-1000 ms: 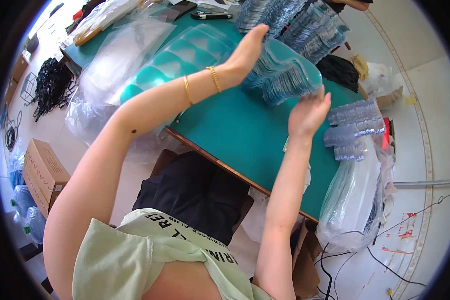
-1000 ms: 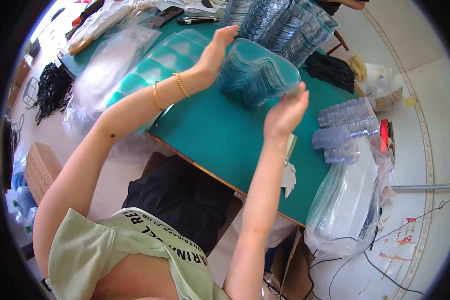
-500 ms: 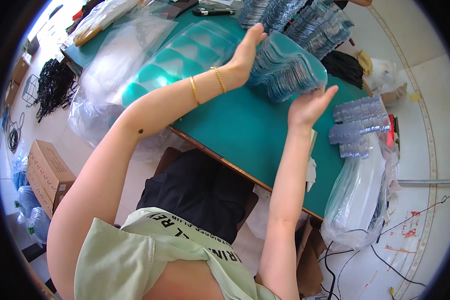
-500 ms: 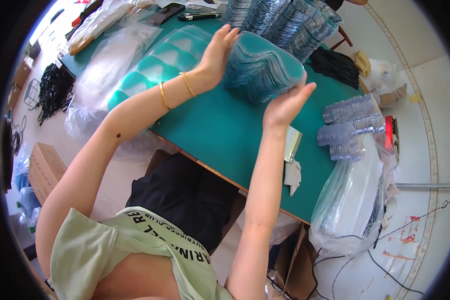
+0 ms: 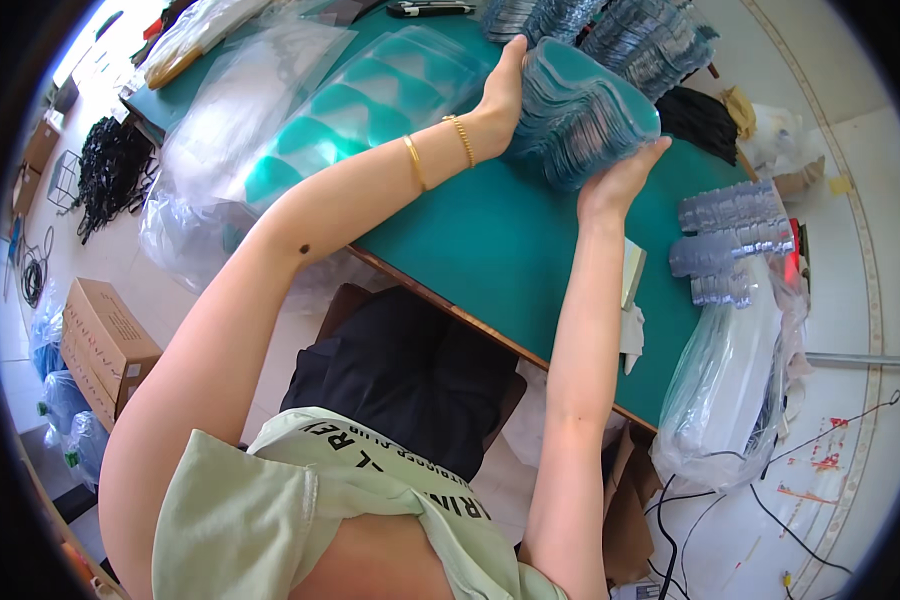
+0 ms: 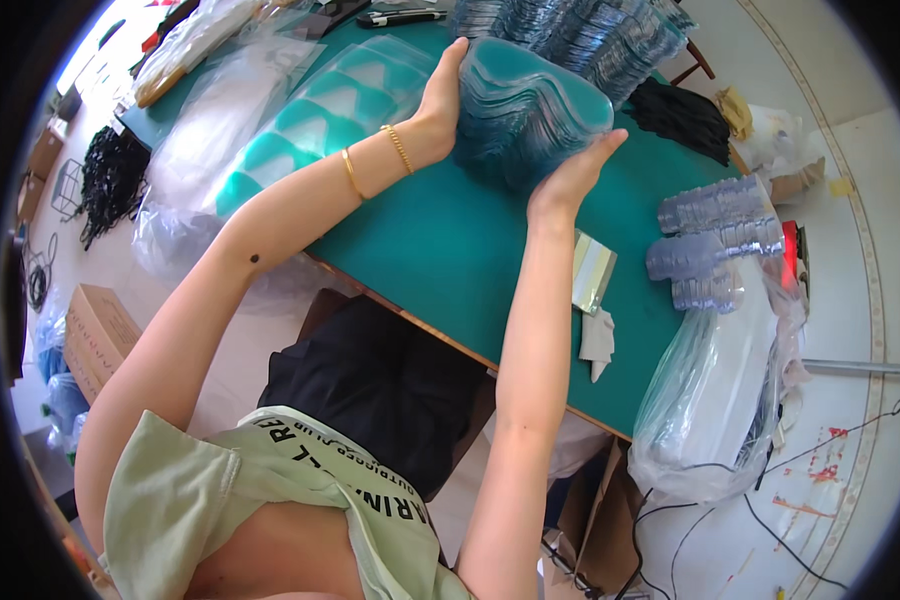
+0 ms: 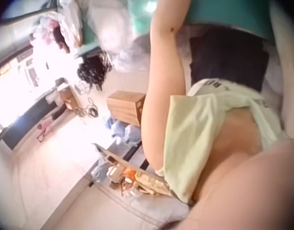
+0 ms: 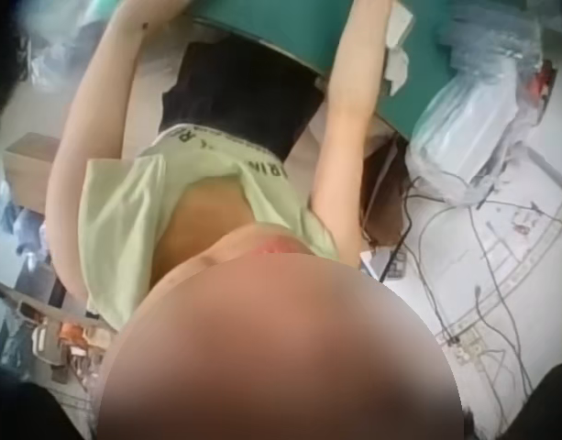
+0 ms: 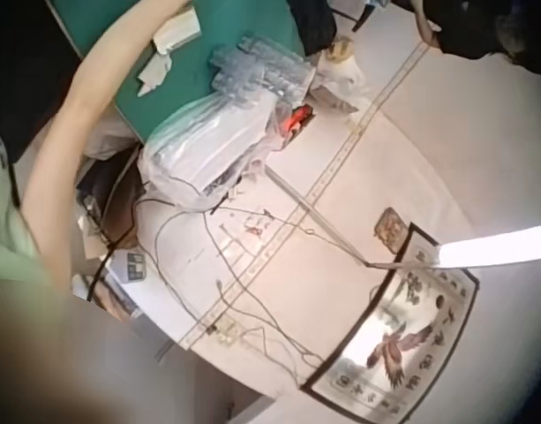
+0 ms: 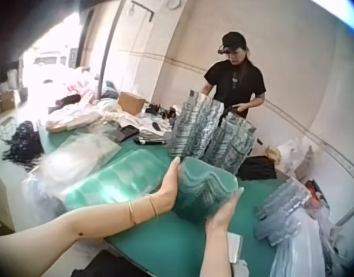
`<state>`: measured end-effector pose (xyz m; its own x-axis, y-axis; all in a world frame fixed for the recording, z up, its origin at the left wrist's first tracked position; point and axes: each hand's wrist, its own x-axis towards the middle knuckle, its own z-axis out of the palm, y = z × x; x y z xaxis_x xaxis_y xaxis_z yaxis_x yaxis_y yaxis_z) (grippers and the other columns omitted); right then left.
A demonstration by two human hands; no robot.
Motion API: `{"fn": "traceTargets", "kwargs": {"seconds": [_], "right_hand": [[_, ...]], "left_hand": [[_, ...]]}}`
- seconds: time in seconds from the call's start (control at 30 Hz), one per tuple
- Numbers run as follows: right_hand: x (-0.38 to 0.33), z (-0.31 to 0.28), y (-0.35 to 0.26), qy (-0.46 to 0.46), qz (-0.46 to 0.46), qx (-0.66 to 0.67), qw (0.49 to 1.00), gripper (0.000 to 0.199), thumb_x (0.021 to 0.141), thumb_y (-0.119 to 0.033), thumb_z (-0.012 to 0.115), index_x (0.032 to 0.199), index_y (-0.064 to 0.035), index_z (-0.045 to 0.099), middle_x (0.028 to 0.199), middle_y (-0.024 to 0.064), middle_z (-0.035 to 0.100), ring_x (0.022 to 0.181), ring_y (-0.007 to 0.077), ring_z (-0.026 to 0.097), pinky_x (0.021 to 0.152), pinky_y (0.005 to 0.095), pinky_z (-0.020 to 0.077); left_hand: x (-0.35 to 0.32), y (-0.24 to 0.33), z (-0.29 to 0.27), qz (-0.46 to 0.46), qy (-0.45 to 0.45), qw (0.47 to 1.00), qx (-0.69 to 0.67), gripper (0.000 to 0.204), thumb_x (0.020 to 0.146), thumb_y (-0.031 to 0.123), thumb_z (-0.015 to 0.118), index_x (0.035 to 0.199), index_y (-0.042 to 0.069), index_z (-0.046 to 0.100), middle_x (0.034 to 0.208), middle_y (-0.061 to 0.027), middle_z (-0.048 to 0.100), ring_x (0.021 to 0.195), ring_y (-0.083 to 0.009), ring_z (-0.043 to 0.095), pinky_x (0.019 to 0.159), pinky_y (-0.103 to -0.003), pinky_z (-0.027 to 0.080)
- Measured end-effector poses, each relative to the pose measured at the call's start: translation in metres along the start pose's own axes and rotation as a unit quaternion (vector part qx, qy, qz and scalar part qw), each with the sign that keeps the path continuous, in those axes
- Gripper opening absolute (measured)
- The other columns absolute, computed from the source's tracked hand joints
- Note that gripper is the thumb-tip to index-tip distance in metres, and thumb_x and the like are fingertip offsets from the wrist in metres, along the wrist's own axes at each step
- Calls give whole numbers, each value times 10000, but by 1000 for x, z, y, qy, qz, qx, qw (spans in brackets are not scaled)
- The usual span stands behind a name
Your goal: Cleaning individual eyewear lenses with a cloth and packing them into small plastic bags at a workstation.
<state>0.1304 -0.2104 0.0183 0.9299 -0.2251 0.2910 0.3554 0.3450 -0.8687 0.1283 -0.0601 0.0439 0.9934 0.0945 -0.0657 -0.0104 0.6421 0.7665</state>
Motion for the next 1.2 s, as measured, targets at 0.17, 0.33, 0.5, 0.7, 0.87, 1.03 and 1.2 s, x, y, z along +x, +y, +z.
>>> {"fn": "traceTargets", "kwargs": {"seconds": [0.17, 0.33, 0.5, 0.7, 0.87, 1.03, 1.2], "right_hand": [[1, -30, -4, -83, 28, 64, 994, 553, 1081, -409, 282, 1452, -27, 434, 1491, 89, 469, 1383, 246, 411, 1178, 398, 260], [-17, -52, -1, -238, -1, -180, 955, 813, 786, -44, 789, 1468, 19, 352, 1410, 75, 518, 1351, 221, 443, 1175, 377, 274], [-2, -34, 10, -244, -10, -232, 942, 777, 713, -53, 887, 1368, 18, 477, 1316, 102, 567, 1186, 204, 554, 1051, 333, 423], [1, -38, 15, -206, -49, -291, 933, 541, 742, -14, 843, 1224, 35, 602, 1174, 72, 648, 1071, 184, 611, 984, 327, 465], [-6, -35, 7, -232, -12, -294, 927, 774, 713, -30, 869, 1367, 24, 459, 1294, 111, 567, 1170, 212, 560, 1042, 342, 427], [-18, -40, 8, -255, 27, -229, 939, 1096, 652, -41, 909, 1504, -15, 219, 1453, 148, 411, 1314, 270, 458, 1126, 369, 355], [-18, -42, 15, -245, 21, -314, 917, 1133, 609, -64, 938, 1491, -19, 229, 1444, 163, 427, 1313, 303, 466, 1129, 390, 356]], "left_hand": [[29, 5, -45, -20, -78, 996, 41, 532, 929, 237, 364, 1373, 33, 572, 1358, -61, 613, 1315, -177, 486, 1117, -300, 340], [34, 6, -94, 101, -357, 828, 421, 849, 812, 117, 716, 1532, 4, 279, 1497, -128, 453, 1404, -259, 403, 1187, -345, 276], [51, -6, -89, 181, -370, 802, 432, 1056, 724, 297, 896, 1512, 9, 254, 1466, -167, 472, 1369, -314, 446, 1143, -373, 373], [41, 3, -77, 126, -304, 784, 527, 959, 712, 258, 898, 1460, 5, 353, 1406, -184, 534, 1319, -255, 500, 1115, -376, 404], [39, 2, -83, 155, -304, 783, 520, 1034, 696, 278, 901, 1484, -4, 294, 1434, -209, 506, 1345, -291, 481, 1125, -386, 391], [10, 2, -89, 208, -280, 732, 586, 1189, 627, 257, 927, 1495, -62, 179, 1431, -279, 458, 1371, -349, 443, 1133, -383, 377], [13, -4, -87, 218, -275, 743, 570, 1101, 626, 219, 910, 1423, -70, 206, 1275, -303, 545, 1212, -442, 546, 1010, -448, 465]]}}
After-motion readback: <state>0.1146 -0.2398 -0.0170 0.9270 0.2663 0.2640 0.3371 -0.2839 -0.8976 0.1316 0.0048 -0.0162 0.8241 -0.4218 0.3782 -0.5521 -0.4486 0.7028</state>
